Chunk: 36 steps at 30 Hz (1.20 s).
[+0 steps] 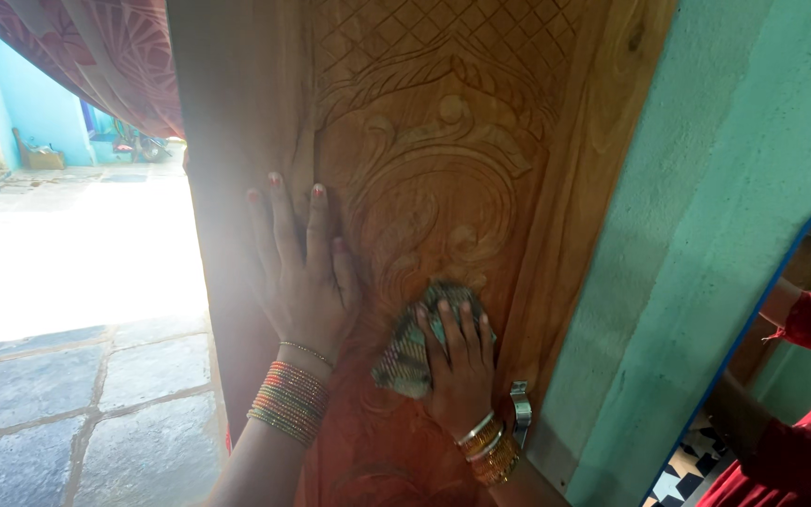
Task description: The person wipes a carved wooden door using a cloth, moving their hands across the decorative patterns and the flat surfaces of the door frame.
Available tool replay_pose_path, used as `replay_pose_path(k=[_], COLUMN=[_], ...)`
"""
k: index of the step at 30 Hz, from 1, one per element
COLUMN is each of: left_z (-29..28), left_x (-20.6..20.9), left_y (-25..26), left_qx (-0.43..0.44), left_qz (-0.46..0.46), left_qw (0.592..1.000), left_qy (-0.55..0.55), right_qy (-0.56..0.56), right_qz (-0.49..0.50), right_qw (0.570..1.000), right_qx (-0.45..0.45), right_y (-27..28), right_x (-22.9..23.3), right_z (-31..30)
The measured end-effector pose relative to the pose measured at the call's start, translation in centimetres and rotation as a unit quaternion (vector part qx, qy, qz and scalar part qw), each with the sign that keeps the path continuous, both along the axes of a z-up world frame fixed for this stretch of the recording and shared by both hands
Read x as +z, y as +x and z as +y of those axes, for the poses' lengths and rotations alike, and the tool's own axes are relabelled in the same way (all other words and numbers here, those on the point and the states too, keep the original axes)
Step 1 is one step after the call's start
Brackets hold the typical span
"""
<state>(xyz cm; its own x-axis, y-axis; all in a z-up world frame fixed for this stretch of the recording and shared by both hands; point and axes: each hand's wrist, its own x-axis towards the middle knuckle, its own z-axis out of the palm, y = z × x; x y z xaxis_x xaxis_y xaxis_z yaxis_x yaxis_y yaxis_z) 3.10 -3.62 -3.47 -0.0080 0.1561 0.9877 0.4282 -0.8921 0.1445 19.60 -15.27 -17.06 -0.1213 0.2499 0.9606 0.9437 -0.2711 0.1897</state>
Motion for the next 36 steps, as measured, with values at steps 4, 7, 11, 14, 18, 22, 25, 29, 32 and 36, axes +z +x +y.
replay_pose_path(k=[4,7,11,14,18,22,25,29,32,36], left_z=[0.1,0.3,0.3,0.2,0.1,0.2,0.2,0.1,0.0,-0.1], left_x=[-0.2,-0.3,-0.6,-0.6,-0.5,-0.5,-0.5,-0.5,-0.5,-0.4], left_y=[0.1,0.4,0.8,0.7,0.6,0.7,0.7,0.6,0.6,0.6], left_qx=[-0.001,0.009,0.057,0.044,0.044,0.050,0.051,0.053,0.056,0.068], left_qz=[0.012,0.053,0.132,0.143,0.137,0.135,0.136,0.129,0.130,0.133], left_qw=[1.000,0.998,0.987,0.987,0.987,0.986,0.986,0.986,0.986,0.986], left_qy=[-0.011,0.011,0.068,0.067,0.073,0.078,0.080,0.087,0.085,0.079], right_qy=[0.000,0.033,0.035,0.036,0.048,0.055,0.106,0.110,0.113,0.104], right_qz=[0.001,0.006,0.034,0.017,0.034,0.068,0.066,0.082,0.079,0.091], right_qw=[1.000,0.999,0.999,0.999,0.996,0.993,0.991,0.989,0.990,0.990], right_qx=[-0.030,-0.030,-0.012,-0.030,-0.063,-0.074,-0.046,-0.048,-0.022,-0.028], right_y=[0.3,0.6,1.2,1.6,2.3,3.1,3.8,3.6,3.0,2.7], right_x=[-0.9,2.0,6.1,6.1,4.3,5.9,9.8,13.2,12.2,6.9], right_z=[-0.8,0.1,0.0,-0.5,-2.5,-2.5,-1.6,-1.7,-1.5,-1.4])
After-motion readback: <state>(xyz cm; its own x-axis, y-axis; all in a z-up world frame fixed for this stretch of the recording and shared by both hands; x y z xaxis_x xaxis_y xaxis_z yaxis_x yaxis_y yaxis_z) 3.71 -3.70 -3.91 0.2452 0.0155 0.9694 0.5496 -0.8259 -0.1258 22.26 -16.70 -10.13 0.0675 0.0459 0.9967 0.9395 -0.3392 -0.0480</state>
